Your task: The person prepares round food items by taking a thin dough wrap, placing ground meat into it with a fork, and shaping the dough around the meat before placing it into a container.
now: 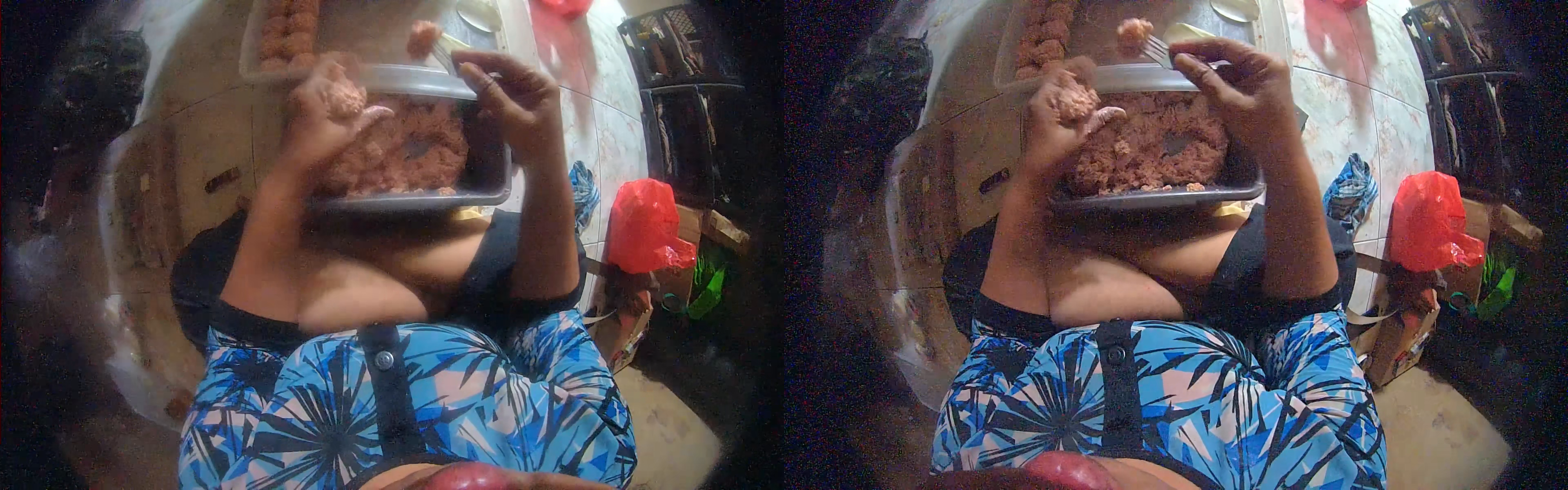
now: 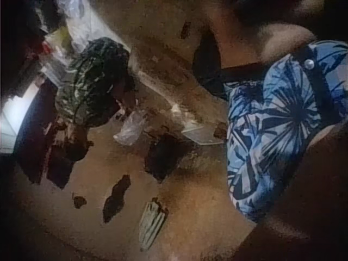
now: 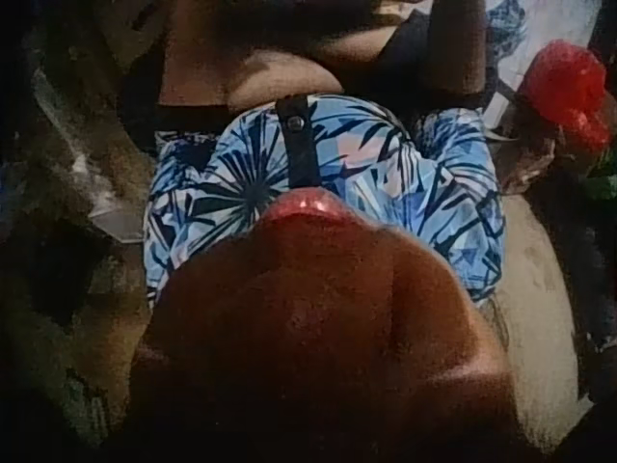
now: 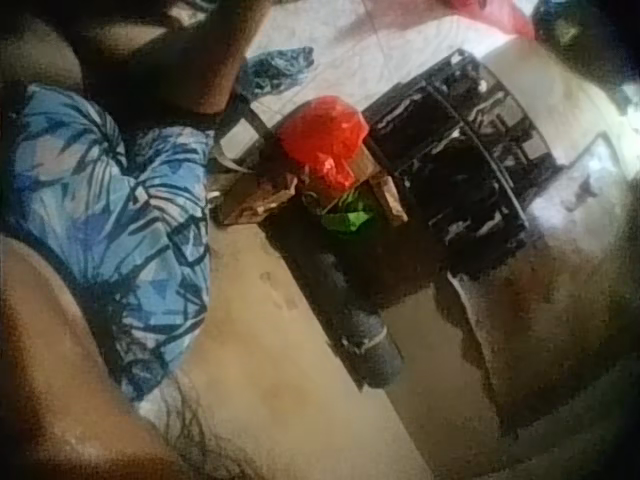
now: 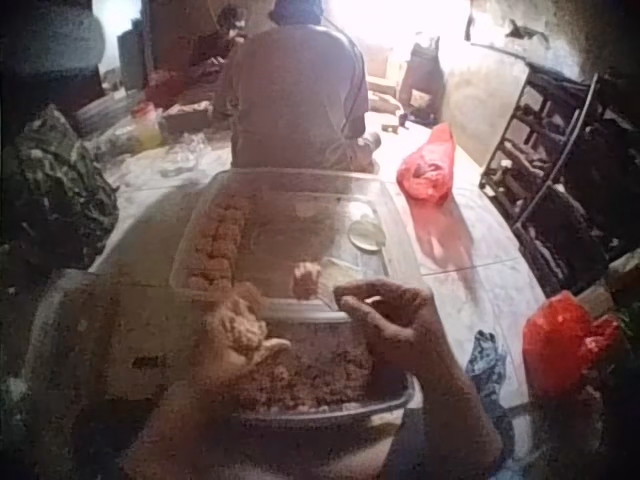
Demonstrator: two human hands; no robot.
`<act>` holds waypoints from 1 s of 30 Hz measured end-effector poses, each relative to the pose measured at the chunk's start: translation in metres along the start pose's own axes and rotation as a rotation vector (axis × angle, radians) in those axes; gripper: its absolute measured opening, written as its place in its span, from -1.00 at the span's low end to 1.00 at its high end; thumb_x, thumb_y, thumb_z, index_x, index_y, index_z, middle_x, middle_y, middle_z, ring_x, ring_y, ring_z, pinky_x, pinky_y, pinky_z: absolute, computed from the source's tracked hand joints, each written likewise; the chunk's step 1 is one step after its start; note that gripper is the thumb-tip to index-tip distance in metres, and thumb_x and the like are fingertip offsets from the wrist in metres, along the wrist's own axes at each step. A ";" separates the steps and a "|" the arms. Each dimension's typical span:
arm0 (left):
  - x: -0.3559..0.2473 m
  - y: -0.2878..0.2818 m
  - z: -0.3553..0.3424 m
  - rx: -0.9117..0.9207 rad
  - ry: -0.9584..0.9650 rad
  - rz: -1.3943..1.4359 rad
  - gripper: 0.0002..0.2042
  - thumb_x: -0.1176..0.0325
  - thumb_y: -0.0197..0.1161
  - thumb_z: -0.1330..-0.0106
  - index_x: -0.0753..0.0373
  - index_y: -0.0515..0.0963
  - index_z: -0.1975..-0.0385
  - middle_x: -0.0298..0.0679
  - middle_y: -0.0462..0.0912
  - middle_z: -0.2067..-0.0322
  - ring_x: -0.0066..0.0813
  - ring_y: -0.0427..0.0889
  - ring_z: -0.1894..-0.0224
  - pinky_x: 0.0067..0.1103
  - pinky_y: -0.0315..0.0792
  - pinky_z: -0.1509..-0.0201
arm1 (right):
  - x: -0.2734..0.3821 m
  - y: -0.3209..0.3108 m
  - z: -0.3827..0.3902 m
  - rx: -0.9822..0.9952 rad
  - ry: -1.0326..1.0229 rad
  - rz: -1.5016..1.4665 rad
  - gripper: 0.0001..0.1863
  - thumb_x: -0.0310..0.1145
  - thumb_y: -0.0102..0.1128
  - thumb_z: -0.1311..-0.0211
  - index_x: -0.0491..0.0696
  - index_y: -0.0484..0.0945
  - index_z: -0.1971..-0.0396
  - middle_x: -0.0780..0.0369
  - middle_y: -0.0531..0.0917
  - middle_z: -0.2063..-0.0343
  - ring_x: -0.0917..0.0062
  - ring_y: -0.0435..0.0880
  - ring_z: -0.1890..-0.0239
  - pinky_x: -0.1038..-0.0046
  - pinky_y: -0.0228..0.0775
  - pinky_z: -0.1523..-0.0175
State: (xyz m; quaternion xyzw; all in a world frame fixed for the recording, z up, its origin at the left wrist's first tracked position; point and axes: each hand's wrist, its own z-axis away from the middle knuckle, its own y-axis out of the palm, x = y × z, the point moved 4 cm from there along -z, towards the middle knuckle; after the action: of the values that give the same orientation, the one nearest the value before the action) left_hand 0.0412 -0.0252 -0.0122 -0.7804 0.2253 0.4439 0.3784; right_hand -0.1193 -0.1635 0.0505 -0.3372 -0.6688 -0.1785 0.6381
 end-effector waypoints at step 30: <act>-0.026 -0.004 -0.005 0.001 -0.015 0.384 -0.79 0.38 0.35 -0.07 0.27 0.41 0.52 -0.44 0.41 0.54 -0.70 0.35 0.48 -0.67 0.32 0.43 | 0.016 0.036 0.019 0.127 -0.561 0.385 -0.75 -0.57 0.21 -0.01 -0.05 0.58 0.25 0.15 0.60 0.34 0.45 0.64 0.30 0.51 0.50 0.26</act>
State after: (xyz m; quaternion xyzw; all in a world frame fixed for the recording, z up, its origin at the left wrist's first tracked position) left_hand 0.0332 -0.0263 0.0133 -0.7196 0.3674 0.5137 0.2887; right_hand -0.1080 -0.1222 0.0572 -0.4525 -0.7520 0.0867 0.4713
